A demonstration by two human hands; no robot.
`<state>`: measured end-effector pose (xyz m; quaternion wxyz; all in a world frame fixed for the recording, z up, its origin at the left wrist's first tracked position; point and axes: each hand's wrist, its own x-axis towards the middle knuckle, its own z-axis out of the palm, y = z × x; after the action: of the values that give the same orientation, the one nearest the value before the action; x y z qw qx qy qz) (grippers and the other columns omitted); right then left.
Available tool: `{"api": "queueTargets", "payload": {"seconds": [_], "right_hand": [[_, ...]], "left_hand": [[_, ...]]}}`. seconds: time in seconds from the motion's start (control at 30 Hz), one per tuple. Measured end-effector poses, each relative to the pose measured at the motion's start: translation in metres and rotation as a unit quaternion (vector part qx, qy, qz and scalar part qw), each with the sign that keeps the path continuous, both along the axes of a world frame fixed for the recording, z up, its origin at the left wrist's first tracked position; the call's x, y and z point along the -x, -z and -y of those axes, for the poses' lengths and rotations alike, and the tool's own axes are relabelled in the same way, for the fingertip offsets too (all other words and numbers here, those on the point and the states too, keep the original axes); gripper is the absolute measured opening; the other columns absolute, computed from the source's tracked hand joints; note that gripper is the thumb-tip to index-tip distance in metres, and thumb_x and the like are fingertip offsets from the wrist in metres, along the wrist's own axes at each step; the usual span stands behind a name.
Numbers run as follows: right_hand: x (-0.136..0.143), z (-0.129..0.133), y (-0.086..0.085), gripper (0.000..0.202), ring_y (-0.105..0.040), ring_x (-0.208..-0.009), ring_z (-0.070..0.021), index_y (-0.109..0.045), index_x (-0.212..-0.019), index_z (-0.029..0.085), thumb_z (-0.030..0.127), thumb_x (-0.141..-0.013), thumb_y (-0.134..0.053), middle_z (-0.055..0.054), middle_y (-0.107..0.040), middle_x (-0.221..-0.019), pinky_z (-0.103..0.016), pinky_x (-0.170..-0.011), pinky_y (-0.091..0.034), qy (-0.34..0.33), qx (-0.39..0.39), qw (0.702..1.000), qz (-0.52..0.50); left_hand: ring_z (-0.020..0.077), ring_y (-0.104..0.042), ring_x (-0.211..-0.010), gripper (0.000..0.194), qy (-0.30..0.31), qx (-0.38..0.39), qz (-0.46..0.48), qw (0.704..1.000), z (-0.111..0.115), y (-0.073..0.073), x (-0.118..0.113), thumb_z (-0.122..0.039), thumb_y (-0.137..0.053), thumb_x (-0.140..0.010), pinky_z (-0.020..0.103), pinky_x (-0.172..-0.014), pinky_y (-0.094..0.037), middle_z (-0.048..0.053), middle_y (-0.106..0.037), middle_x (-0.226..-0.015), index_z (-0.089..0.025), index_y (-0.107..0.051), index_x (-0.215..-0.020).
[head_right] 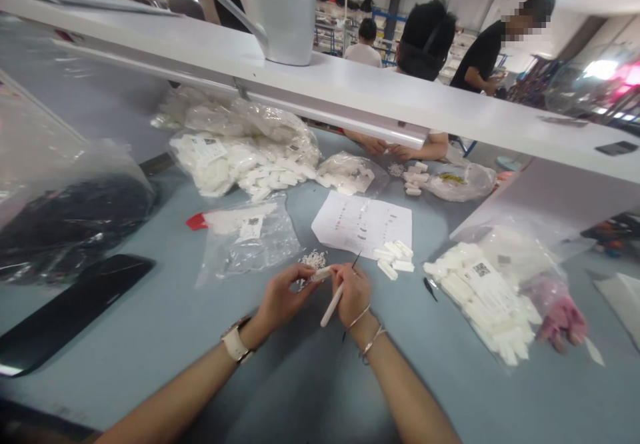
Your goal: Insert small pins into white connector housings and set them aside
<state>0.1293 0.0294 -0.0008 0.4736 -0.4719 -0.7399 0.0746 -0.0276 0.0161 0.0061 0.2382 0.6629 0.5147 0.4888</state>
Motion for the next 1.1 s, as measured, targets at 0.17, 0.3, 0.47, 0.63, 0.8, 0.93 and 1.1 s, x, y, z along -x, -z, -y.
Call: {"api": "queueTargets", "payload": {"seconds": [0.17,0.3,0.47,0.63,0.8,0.93,1.1], "right_hand": [[-0.001,0.004,0.002,0.024,-0.066,-0.086,-0.0181,-0.063,-0.1,0.022,0.013,-0.087,-0.044,-0.003,-0.071,-0.086,-0.031,-0.08,-0.052,-0.04,-0.042,0.996,0.073],[-0.002,0.005,0.001,0.029,-0.066,-0.085,-0.0208,-0.062,-0.111,0.023,0.017,-0.088,-0.046,-0.002,-0.068,-0.068,-0.034,-0.081,-0.053,-0.05,-0.024,0.993,0.103],[-0.004,0.003,0.001,0.032,-0.064,-0.088,-0.0221,-0.062,-0.115,0.021,0.017,-0.087,-0.046,-0.002,-0.065,-0.062,-0.034,-0.081,-0.052,-0.068,-0.016,0.991,0.113],[-0.005,0.001,0.006,0.029,-0.063,-0.086,-0.0233,-0.065,-0.111,0.022,0.018,-0.088,-0.048,-0.004,-0.069,-0.074,-0.036,-0.08,-0.052,-0.049,-0.031,0.994,0.092],[-0.005,0.001,0.009,0.025,-0.064,-0.084,-0.0225,-0.068,-0.105,0.024,0.02,-0.086,-0.052,-0.002,-0.068,-0.071,-0.037,-0.083,-0.052,-0.063,0.025,0.998,0.009],[0.001,0.003,0.009,0.017,-0.064,-0.086,-0.0218,-0.067,-0.093,0.026,0.024,-0.085,-0.052,-0.001,-0.07,-0.076,-0.037,-0.081,-0.052,-0.036,0.053,0.997,-0.048],[0.009,0.004,0.009,0.011,-0.065,-0.069,-0.0201,-0.059,-0.073,0.022,0.029,-0.082,-0.055,-0.004,-0.07,-0.076,-0.033,-0.064,-0.051,-0.013,0.113,0.993,-0.028]], "left_hand": [[0.014,-0.062,-0.063,0.017,0.007,0.054,0.085,0.995,-0.002,-0.002,0.001,-0.033,-0.064,-0.073,0.026,-0.062,-0.053,0.003,-0.068,-0.073,-0.017,-0.062,-0.075],[0.0142,-0.062,-0.063,0.02,0.013,0.097,0.143,0.985,-0.002,-0.004,0.003,-0.034,-0.068,-0.07,0.026,-0.061,-0.054,0.003,-0.067,-0.073,-0.016,-0.062,-0.075],[0.0125,-0.059,-0.055,0.024,0.009,0.133,0.175,0.975,-0.004,-0.005,0.005,-0.037,-0.071,-0.067,0.024,-0.052,-0.05,0.001,-0.064,-0.063,-0.015,-0.062,-0.074],[0.0117,-0.057,-0.053,0.026,0.024,0.159,0.202,0.966,-0.004,-0.007,0.005,-0.038,-0.071,-0.067,0.023,-0.05,-0.048,0.001,-0.064,-0.063,-0.014,-0.063,-0.074],[0.0113,-0.057,-0.051,0.026,0.023,0.173,0.217,0.96,-0.004,-0.009,0.003,-0.037,-0.072,-0.065,0.022,-0.049,-0.046,0.0,-0.063,-0.061,-0.014,-0.062,-0.073],[0.0126,-0.059,-0.052,0.026,-0.003,0.181,0.21,0.961,-0.007,-0.008,0.003,-0.037,-0.071,-0.065,0.022,-0.048,-0.047,0.001,-0.065,-0.061,-0.014,-0.062,-0.072],[0.0158,-0.064,-0.061,0.024,-0.074,0.162,0.178,0.968,-0.011,-0.006,0.007,-0.036,-0.068,-0.066,0.026,-0.057,-0.052,0.004,-0.069,-0.069,-0.014,-0.063,-0.075]]}}
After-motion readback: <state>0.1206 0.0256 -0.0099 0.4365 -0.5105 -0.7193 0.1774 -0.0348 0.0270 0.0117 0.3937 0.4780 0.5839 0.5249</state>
